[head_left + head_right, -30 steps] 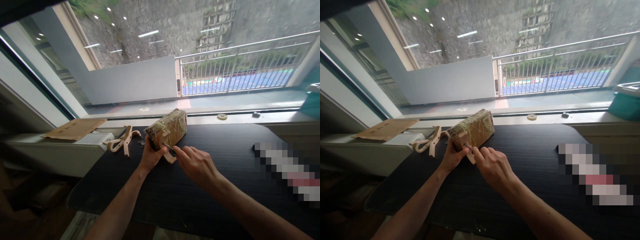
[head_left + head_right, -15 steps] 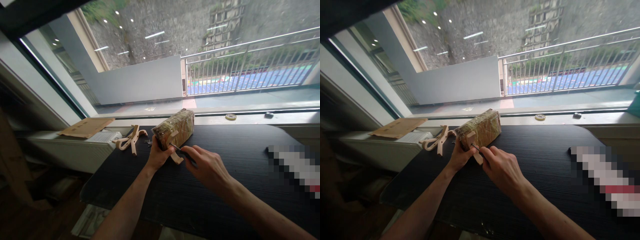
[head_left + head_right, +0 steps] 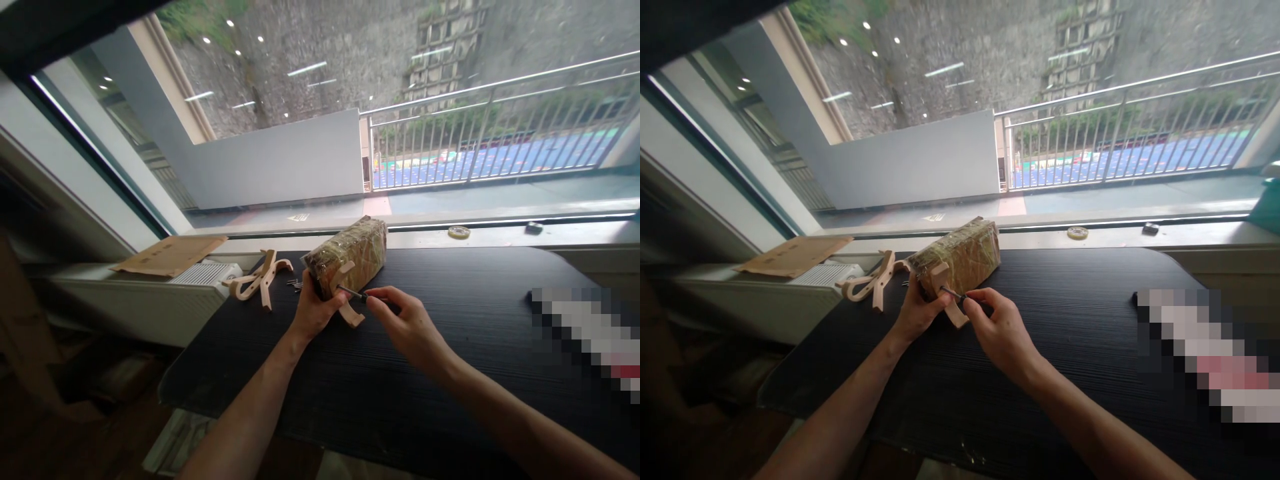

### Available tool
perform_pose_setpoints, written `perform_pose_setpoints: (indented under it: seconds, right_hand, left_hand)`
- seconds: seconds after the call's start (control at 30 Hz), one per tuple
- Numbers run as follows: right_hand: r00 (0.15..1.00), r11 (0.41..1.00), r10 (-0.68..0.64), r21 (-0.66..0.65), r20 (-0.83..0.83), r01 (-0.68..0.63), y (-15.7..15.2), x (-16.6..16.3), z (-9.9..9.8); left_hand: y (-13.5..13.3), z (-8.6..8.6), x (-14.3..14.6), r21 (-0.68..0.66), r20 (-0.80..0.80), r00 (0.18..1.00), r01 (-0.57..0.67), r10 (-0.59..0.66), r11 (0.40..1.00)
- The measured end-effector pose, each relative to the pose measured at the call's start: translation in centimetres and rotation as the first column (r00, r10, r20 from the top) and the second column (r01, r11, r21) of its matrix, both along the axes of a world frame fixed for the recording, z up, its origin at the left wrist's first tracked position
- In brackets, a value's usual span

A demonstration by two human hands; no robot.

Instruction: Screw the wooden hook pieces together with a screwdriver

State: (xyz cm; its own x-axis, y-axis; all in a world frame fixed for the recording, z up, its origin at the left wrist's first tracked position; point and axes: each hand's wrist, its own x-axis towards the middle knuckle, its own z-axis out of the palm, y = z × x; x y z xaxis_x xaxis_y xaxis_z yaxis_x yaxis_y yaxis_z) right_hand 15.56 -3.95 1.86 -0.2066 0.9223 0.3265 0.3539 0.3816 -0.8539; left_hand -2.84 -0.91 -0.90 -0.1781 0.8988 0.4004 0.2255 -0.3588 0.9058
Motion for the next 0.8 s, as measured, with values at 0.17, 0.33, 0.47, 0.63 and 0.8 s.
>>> perform_pose_setpoints:
  seconds: [0.17,0.33,0.47,0.63,0.8]
  right_hand:
    - [0.901,0.898,-0.118,0.431,0.417,-0.082,-0.2,0.9,0.3]
    - [0.826,0.735,-0.208,0.641,0.524,-0.222,-0.3,1.0,-0.1]
    - [0.972,0.921,-0.068,0.389,0.224,-0.025,0.1,0.3,-0.3]
    - [0.997,0.999,-0.014,-0.054,-0.071,0.010,0.7,0.1,0.2]
    - [0.973,0.998,-0.034,0.068,0.227,0.019,0.2,0.9,0.8]
  left_hand:
    - [-0.1,0.1,0.1,-0.033,-0.004,0.999,-0.032,0.032,0.999]
    - [-0.2,0.2,0.1,-0.022,0.000,1.000,-0.021,0.021,1.000]
    - [-0.1,0.2,0.2,-0.008,0.003,1.000,0.010,-0.010,1.000]
    - [-0.2,0.2,0.3,-0.008,0.053,0.997,0.048,-0.048,0.999]
    - [-0.4,0.1,0.3,-0.029,0.070,0.996,0.051,-0.049,0.998]
